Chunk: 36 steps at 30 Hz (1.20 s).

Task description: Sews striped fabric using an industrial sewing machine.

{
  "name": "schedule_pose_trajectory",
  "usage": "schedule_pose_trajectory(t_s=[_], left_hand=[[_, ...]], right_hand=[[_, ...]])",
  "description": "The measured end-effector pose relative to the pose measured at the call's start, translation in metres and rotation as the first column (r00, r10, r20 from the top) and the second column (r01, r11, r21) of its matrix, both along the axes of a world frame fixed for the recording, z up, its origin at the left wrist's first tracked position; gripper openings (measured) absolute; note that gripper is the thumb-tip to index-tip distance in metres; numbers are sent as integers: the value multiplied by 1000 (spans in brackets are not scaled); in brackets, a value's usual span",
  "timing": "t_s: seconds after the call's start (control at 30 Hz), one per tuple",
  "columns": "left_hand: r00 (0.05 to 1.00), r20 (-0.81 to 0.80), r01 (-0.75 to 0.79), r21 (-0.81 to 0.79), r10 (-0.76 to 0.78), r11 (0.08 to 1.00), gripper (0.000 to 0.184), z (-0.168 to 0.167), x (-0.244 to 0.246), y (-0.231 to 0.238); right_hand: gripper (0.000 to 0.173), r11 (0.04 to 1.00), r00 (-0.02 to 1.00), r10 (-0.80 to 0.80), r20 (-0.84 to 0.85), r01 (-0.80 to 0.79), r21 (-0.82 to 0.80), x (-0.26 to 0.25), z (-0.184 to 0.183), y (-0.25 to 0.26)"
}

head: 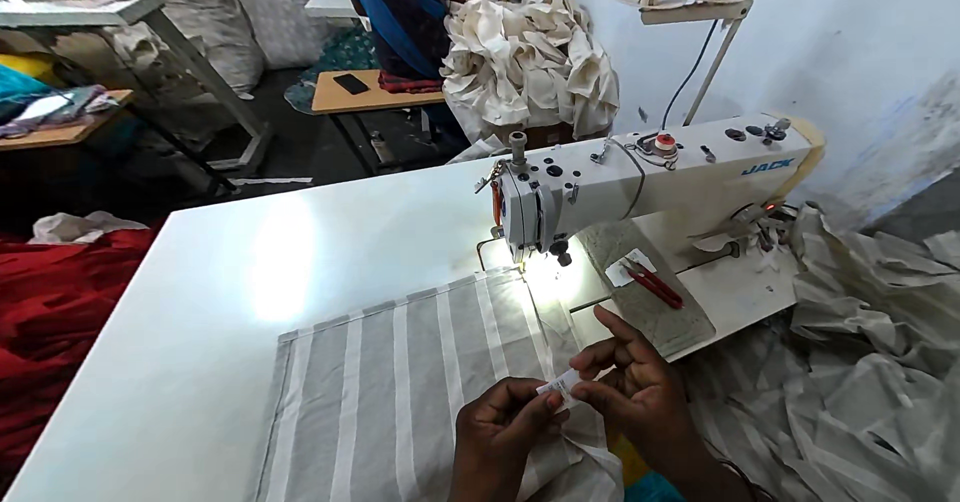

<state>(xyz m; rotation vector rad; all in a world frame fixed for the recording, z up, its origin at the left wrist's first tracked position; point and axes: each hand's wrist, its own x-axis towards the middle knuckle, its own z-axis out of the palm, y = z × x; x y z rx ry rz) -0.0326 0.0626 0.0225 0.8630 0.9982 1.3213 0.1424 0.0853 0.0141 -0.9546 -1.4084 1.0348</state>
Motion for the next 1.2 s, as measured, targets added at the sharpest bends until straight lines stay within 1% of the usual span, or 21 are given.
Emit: schedule_pose_trajectory(t_s=[0.23, 0.3, 0.33, 0.37, 0.4, 0.43, 0.47, 0.5, 0.57, 0.6, 0.63, 0.67, 0.7, 0.73, 0.77, 0.8, 0.83, 0.93, 1.0, 1.1, 1.2], left_hand=[[999, -20, -32, -28, 32, 999, 4, -6, 1, 4], [986, -107, -119, 105, 130, 987, 13, -19, 4, 7], [951, -217, -159, 266, 220, 951, 27, -32, 6, 10], [868, -374, -141, 446, 327, 884, 45, -46, 5, 15], [736, -522, -70, 574, 431, 816, 55, -58, 1, 21], [583, -607, 20, 676, 540, 737, 50, -67, -3, 30], [435, -625, 134, 757, 648, 640, 36, -72, -7, 41], [323, -600, 252, 800, 732, 545, 21, -74, -13, 56], [222, -534, 421, 807, 816, 414, 16, -72, -25, 91], [201, -525, 470, 793, 827, 389, 16, -72, -31, 110], [188, -550, 501, 766, 814, 402, 16, -72, -35, 127], [181, -598, 517, 734, 781, 442, 16, -74, -39, 141], [176, -647, 520, 701, 742, 488, 16, -77, -43, 152], [180, -692, 516, 671, 699, 532, 15, -82, -45, 158], [187, -727, 512, 647, 661, 566, 15, -89, -47, 159], [194, -748, 513, 629, 635, 584, 18, -94, -48, 157], [201, -753, 527, 623, 627, 578, 21, -97, -48, 154], [233, -735, 568, 634, 637, 524, 24, -96, -47, 154], [194, -739, 552, 626, 645, 551, 22, -98, -46, 159], [171, -780, 502, 595, 602, 628, 17, -100, -45, 165], [166, -787, 486, 589, 594, 646, 18, -101, -45, 166]], right_hand=[[72, 966, 985, 45, -168, -86, -246, -6, 10, 4], [67, 940, 975, 4, -221, -79, -331, -10, 5, 10], [64, 923, 971, -40, -235, -54, -381, -13, 0, 15], [62, 898, 966, -89, -244, -28, -439, -15, -4, 21], [62, 865, 957, -133, -257, -15, -501, -17, -7, 28], [62, 826, 948, -167, -270, -15, -563, -19, -9, 35], [60, 788, 940, -189, -285, -28, -615, -21, -9, 43], [57, 762, 931, -208, -301, -39, -647, -24, -10, 52], [49, 775, 944, -194, -268, -20, -632, -31, -16, 71], [48, 820, 973, -155, -170, 30, -572, -34, -24, 81], [48, 876, 995, -97, 29, 100, -472, -36, -32, 90], [49, 925, 952, -54, 301, 161, -344, -38, -40, 95], [49, 958, 831, -32, 555, 184, -220, -41, -45, 97], [44, 976, 675, -23, 738, 176, -131, -45, -47, 94], [38, 984, 536, -24, 844, 161, -74, -49, -47, 90], [31, 987, 451, -61, 891, 162, -14, -51, -49, 87], [28, 985, 432, -70, 899, 170, -4, -50, -48, 87], [30, 982, 577, -48, 815, 176, -66, -37, -33, 94], [30, 984, 619, -65, 782, 170, -53, -32, -30, 98], [29, 983, 569, -5, 822, 155, -102, -37, -34, 94], [26, 986, 467, -129, 875, 151, 65, -45, -55, 84]])
